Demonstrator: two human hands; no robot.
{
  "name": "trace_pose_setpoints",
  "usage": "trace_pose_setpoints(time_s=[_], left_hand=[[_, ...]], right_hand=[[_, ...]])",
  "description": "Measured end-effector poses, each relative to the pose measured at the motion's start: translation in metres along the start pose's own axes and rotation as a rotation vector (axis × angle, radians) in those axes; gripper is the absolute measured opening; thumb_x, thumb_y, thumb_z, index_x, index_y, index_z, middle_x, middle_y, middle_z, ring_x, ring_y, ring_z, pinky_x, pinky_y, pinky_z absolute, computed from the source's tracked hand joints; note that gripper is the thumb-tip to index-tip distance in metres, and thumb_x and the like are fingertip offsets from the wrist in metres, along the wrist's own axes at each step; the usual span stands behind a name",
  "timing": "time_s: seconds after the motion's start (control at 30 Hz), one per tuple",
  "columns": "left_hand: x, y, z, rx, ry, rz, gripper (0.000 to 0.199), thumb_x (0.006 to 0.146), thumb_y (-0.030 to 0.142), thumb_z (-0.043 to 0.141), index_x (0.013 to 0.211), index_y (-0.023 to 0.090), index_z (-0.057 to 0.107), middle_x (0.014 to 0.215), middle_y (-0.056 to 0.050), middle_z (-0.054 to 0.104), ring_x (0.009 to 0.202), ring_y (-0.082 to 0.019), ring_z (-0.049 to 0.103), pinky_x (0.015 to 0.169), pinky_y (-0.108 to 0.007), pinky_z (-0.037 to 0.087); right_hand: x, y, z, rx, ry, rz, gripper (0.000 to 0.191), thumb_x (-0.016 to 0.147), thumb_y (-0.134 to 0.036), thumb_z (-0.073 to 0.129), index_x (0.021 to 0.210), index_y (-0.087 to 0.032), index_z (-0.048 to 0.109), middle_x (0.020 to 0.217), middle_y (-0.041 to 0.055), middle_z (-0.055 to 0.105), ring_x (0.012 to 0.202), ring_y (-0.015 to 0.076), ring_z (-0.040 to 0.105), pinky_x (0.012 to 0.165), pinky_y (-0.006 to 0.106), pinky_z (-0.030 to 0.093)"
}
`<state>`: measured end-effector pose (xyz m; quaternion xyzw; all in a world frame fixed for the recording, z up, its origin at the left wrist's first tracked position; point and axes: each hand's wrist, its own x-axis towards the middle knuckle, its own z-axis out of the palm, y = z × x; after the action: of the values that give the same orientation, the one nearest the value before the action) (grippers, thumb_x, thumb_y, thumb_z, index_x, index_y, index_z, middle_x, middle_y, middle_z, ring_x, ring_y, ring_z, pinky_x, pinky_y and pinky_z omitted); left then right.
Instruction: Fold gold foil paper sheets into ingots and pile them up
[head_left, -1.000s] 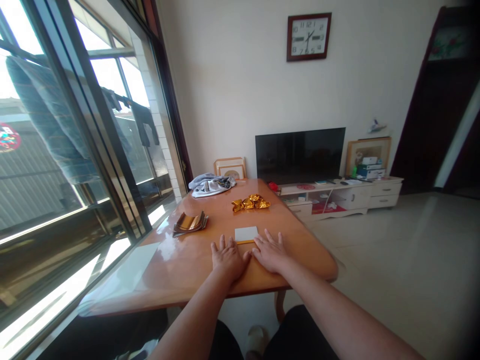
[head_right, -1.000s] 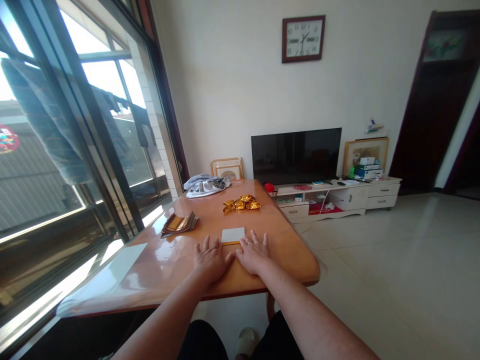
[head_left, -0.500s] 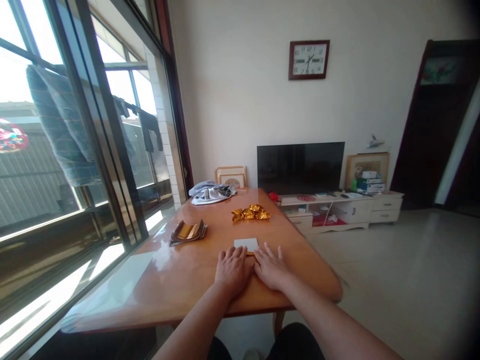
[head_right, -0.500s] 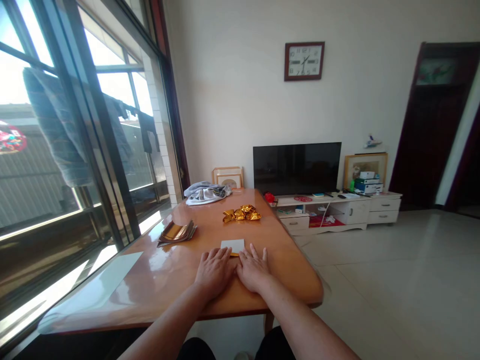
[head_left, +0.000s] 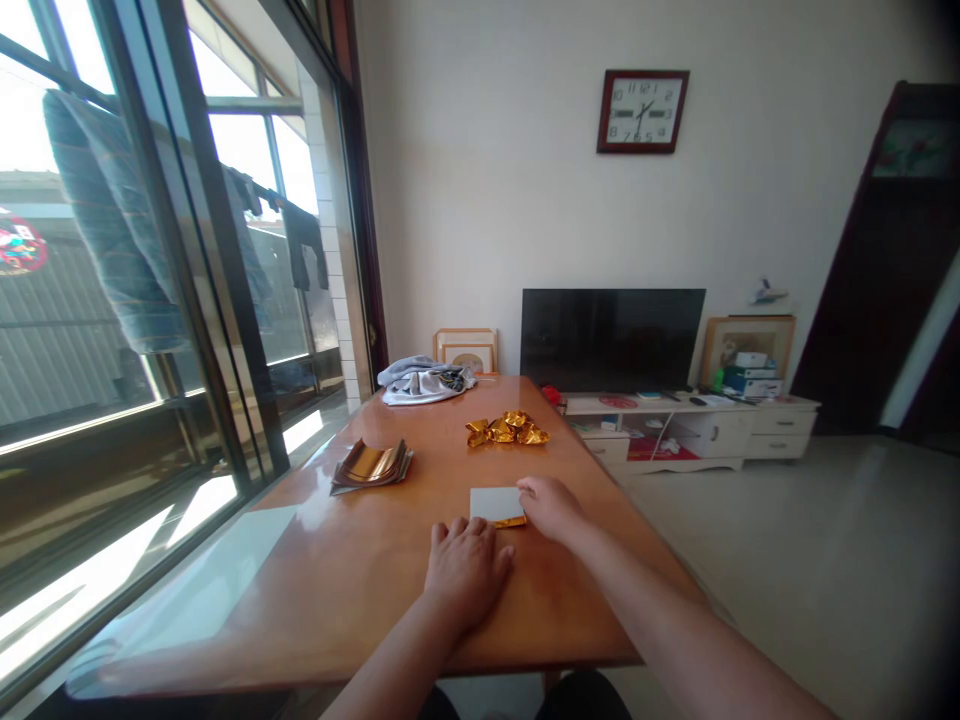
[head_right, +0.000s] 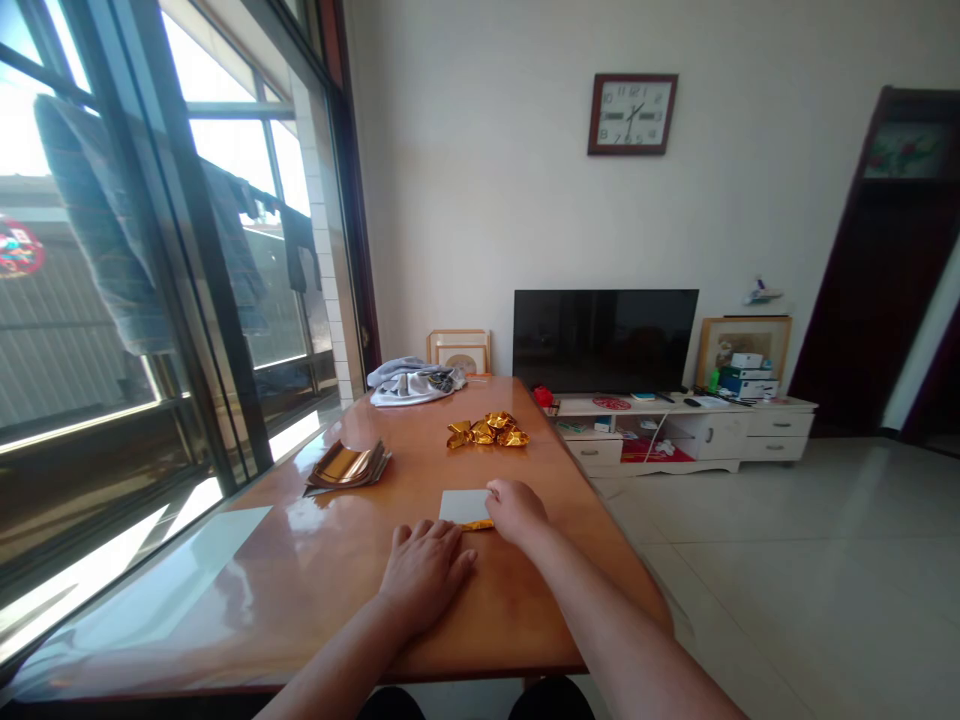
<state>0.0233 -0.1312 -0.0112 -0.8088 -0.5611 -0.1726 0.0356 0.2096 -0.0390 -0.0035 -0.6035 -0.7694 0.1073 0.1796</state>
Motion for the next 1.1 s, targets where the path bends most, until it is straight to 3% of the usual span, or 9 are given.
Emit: trace_pose_setpoints(time_s=[0.23,0.5,0.6,0.7,0.87,1.0,1.1], left_hand=[[-0.003,-0.001,-0.001,-0.038,0.022,-0.017,0.042,0.098,0.051,0.036,0.11,0.025,0.066,0.112,-0.011,0.066,0.106,-0.032,0.054,0.089,-0.049,0.033],[-0.004,0.0,0.0,-0.085,0.043,-0.037,0.036,0.096,0.049,0.041,0.109,0.026,0.066,0.112,-0.008,0.066,0.105,-0.031,0.054,0.091,-0.048,0.034],[-0.004,-0.001,0.0,-0.085,0.048,-0.035,0.035,0.097,0.048,0.041,0.108,0.026,0.066,0.112,-0.008,0.066,0.105,-0.031,0.055,0.093,-0.048,0.033],[-0.005,-0.003,0.0,-0.093,0.062,-0.027,0.033,0.097,0.047,0.041,0.11,0.028,0.065,0.114,-0.007,0.066,0.107,-0.03,0.055,0.096,-0.048,0.033],[-0.005,-0.005,0.002,-0.117,0.079,-0.026,0.034,0.098,0.045,0.041,0.115,0.03,0.066,0.129,-0.007,0.063,0.115,-0.03,0.055,0.101,-0.05,0.032],[-0.003,-0.011,0.011,-0.165,0.133,-0.073,0.045,0.097,0.048,0.042,0.133,0.027,0.059,0.145,-0.01,0.054,0.129,-0.032,0.049,0.108,-0.051,0.029],[0.002,-0.021,0.019,-0.274,0.164,-0.174,0.061,0.096,0.056,0.042,0.145,0.02,0.047,0.149,-0.014,0.05,0.135,-0.032,0.046,0.111,-0.047,0.032]], right_hand=[[0.034,-0.021,0.015,-0.066,-0.04,-0.016,0.051,0.086,-0.035,0.059,0.134,-0.021,0.061,0.13,0.0124,0.067,0.119,0.0264,0.061,0.095,0.032,0.042],[0.035,-0.034,0.02,-0.082,-0.058,0.035,0.037,0.079,-0.033,0.064,0.113,-0.023,0.073,0.116,0.0139,0.072,0.113,0.0322,0.063,0.092,0.039,0.043],[0.041,-0.033,0.019,-0.025,-0.038,0.083,0.042,0.073,-0.034,0.068,0.114,-0.023,0.072,0.119,0.0146,0.071,0.117,0.035,0.059,0.095,0.041,0.041],[0.048,-0.027,0.017,0.088,-0.031,0.138,0.042,0.066,-0.036,0.074,0.106,-0.023,0.073,0.117,0.0134,0.071,0.116,0.0351,0.059,0.091,0.039,0.042],[0.05,-0.02,0.015,0.413,-0.049,0.228,0.023,0.059,-0.026,0.075,0.081,-0.02,0.07,0.088,0.0057,0.074,0.086,0.0239,0.066,0.068,0.027,0.044],[0.042,-0.021,0.013,0.756,-0.033,0.314,0.023,0.066,-0.025,0.069,0.087,-0.018,0.064,0.08,0.0037,0.072,0.073,0.0189,0.066,0.058,0.024,0.045],[0.033,-0.022,0.012,1.007,0.003,0.387,0.029,0.074,-0.033,0.067,0.098,-0.017,0.06,0.086,0.0057,0.073,0.072,0.0194,0.068,0.057,0.026,0.049]])
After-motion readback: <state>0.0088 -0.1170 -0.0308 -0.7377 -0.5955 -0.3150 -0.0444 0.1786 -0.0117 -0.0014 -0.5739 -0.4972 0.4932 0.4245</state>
